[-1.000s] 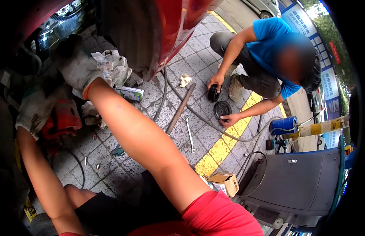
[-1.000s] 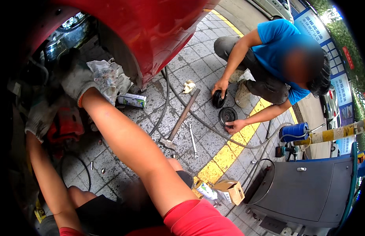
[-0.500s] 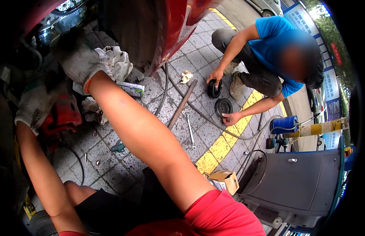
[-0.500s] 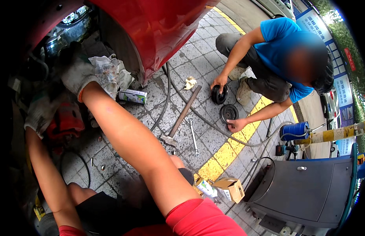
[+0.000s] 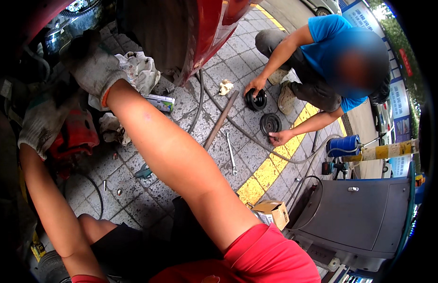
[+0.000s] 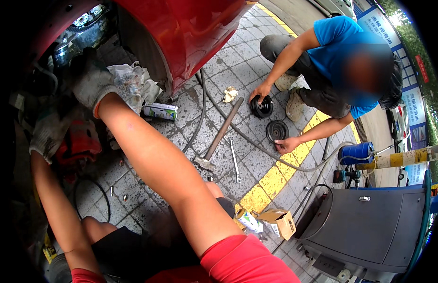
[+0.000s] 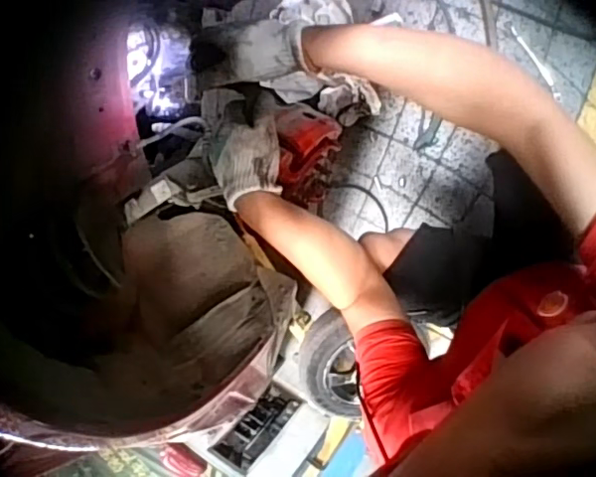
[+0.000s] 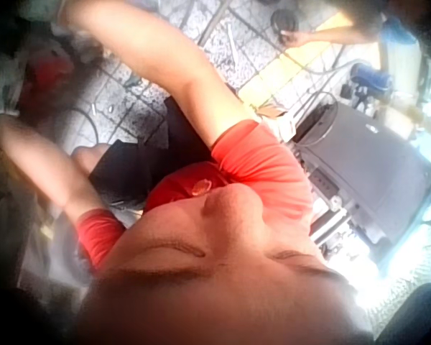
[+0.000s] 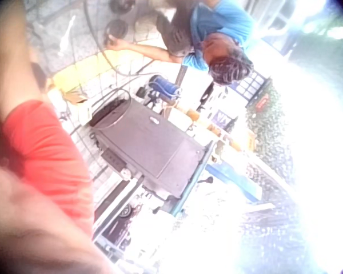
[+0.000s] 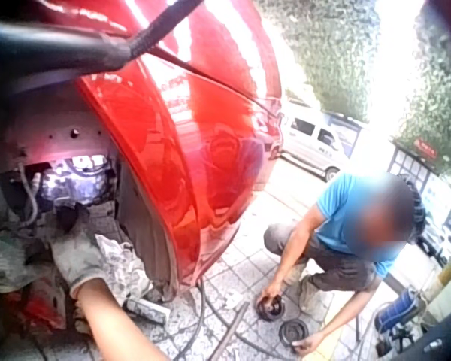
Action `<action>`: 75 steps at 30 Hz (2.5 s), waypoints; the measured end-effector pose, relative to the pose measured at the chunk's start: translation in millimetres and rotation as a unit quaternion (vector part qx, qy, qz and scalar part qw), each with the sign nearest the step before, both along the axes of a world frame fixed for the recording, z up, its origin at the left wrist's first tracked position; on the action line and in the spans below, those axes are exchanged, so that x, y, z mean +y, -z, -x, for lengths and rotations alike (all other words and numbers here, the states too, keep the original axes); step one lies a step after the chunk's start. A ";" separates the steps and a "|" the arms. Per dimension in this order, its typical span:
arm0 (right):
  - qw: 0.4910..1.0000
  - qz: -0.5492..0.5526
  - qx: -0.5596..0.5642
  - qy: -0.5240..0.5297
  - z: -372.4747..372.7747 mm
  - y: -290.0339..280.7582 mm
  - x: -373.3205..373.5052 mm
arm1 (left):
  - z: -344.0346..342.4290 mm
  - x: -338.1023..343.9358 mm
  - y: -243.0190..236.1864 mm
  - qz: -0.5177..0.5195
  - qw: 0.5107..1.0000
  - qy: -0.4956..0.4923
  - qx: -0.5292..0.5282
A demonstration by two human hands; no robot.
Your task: The person works on a red car in a garage, first cleaning the brake assembly with a rag, then moving to the engine bay to install and tighten a serpentine belt. The person uses a wrench to secure the belt tensioner and later cleans the brake rotor with a rag.
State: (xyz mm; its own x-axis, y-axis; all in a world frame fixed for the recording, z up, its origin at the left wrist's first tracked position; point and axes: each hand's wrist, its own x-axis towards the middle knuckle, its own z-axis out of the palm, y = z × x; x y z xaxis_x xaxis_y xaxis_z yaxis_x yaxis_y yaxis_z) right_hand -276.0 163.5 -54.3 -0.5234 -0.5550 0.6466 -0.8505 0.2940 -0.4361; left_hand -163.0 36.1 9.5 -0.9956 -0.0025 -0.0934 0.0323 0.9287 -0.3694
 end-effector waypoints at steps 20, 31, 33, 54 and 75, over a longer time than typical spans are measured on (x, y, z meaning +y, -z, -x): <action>0.986 0.014 0.155 0.056 3.8 22.7 -34.7 | -33.4 -10.4 4.0 -0.159 0.971 -0.164 0.068; 0.980 0.049 -0.159 -0.109 -3.5 39.2 -3.6 | -35.4 9.7 -27.0 -0.253 0.943 -0.198 0.085; 0.955 0.062 -0.250 -0.149 10.1 47.1 8.9 | -24.3 20.3 -23.5 -0.252 0.945 -0.175 0.116; 0.592 0.402 -0.648 -0.260 -36.6 60.4 -34.8 | -12.9 32.6 26.3 -0.240 0.926 -0.219 0.191; 0.571 0.355 -0.675 -0.304 -48.6 35.4 -20.0 | -19.9 30.1 36.3 -0.238 0.911 -0.214 0.260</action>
State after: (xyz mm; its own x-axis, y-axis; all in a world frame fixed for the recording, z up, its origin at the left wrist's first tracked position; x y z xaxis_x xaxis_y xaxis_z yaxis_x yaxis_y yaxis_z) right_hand -227.4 143.5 -89.6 -0.6610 -0.7483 0.0557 0.5511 -0.5345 -0.6408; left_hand -143.1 66.2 -26.9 -0.8223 -0.4838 0.2995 -0.4354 0.8739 0.2164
